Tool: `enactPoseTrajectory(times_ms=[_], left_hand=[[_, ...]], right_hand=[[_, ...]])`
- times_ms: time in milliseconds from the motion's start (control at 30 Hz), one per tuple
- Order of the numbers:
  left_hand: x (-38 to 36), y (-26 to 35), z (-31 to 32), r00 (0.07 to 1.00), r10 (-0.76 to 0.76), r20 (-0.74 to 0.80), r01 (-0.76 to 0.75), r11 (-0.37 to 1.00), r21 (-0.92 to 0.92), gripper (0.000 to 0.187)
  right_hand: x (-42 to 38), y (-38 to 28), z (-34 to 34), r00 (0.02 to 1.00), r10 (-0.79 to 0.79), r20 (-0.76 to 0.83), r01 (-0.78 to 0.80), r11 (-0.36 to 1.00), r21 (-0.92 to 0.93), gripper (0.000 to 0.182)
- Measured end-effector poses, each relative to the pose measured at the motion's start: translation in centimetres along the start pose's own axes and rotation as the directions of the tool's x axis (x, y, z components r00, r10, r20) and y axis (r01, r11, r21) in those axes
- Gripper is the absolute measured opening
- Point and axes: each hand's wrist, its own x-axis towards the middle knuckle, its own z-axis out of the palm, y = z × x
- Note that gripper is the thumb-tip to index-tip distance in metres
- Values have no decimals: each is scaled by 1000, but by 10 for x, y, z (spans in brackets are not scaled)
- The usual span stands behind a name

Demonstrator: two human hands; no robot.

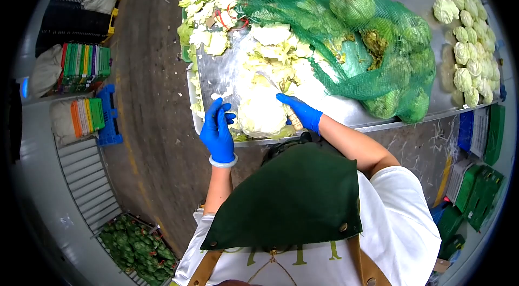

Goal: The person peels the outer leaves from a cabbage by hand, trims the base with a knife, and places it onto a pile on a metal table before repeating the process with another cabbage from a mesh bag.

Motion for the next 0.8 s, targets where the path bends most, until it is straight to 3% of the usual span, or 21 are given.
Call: enactPoseTrajectory(times_ms=[33, 67, 100, 167, 200, 333, 433, 467, 500, 533, 567, 633, 667, 700, 733, 767, 800], left_hand=[[3, 9, 1, 999, -43, -21, 41, 995, -87, 24], [7, 20, -5, 994, 50, 97, -52, 998, 21, 31], [4, 18, -4, 985, 41, 168, -49, 998, 45, 38], [-1, 20, 6, 954, 232, 189, -286, 893, 348, 39], [-4, 21, 10, 960, 226, 163, -271, 894, 357, 34], [-18, 14, 15, 868, 457, 196, -496, 765, 411, 32], [-20, 27, 3, 766, 575, 287, -643, 691, 331, 32], [-22, 30, -4, 754, 557, 348, -649, 715, 260, 43], [-20, 27, -4, 889, 441, 126, -457, 870, 185, 50], [-15, 22, -1, 961, 263, -83, -259, 964, 55, 56], [-7, 20, 2, 966, 41, -256, -73, 990, -117, 63], [13, 27, -2, 985, -138, -103, 97, 939, -330, 76], [12, 7, -1, 957, -273, 94, 289, 898, -333, 85], [2, -33, 5, 954, -186, 237, 230, 958, -172, 76], [-8, -46, 12, 871, -353, 343, 476, 782, -402, 69], [-16, -55, 17, 743, -460, 485, 669, 493, -557, 63], [-10, -49, 19, 714, -447, 538, 682, 275, -677, 62]], right_hand=[[-3, -2, 2, 1000, -8, 0, 8, 1000, 15, 52], [-1, -2, 1, 999, -50, 8, 51, 998, -29, 52], [2, -4, 1, 996, -92, 19, 93, 993, -73, 52], [4, -5, 3, 990, -139, 27, 141, 986, -91, 51], [-2, -9, 13, 989, -146, 21, 148, 987, -67, 51], [2, -3, 1, 997, -73, 25, 74, 996, -56, 48], [4, 6, -9, 1000, -24, -6, 24, 1000, -4, 47], [7, 9, -14, 999, -35, 0, 35, 999, -26, 46], [8, 7, -16, 999, -47, 8, 47, 998, -50, 45], [8, 6, -18, 998, -66, 0, 66, 994, -85, 45], [8, 5, -20, 996, -86, -8, 84, 989, -120, 45], [-13, -13, 3, 988, -142, -60, 127, 970, -209, 45], [-20, -19, 14, 976, -197, -98, 163, 947, -276, 44], [-25, -24, 27, 958, -255, -132, 198, 918, -343, 42], [-29, -27, 33, 935, -315, -163, 226, 884, -408, 41], [-31, -27, 33, 927, -339, -160, 256, 884, -390, 39], [-31, -28, 31, 917, -367, -158, 290, 883, -369, 38]])
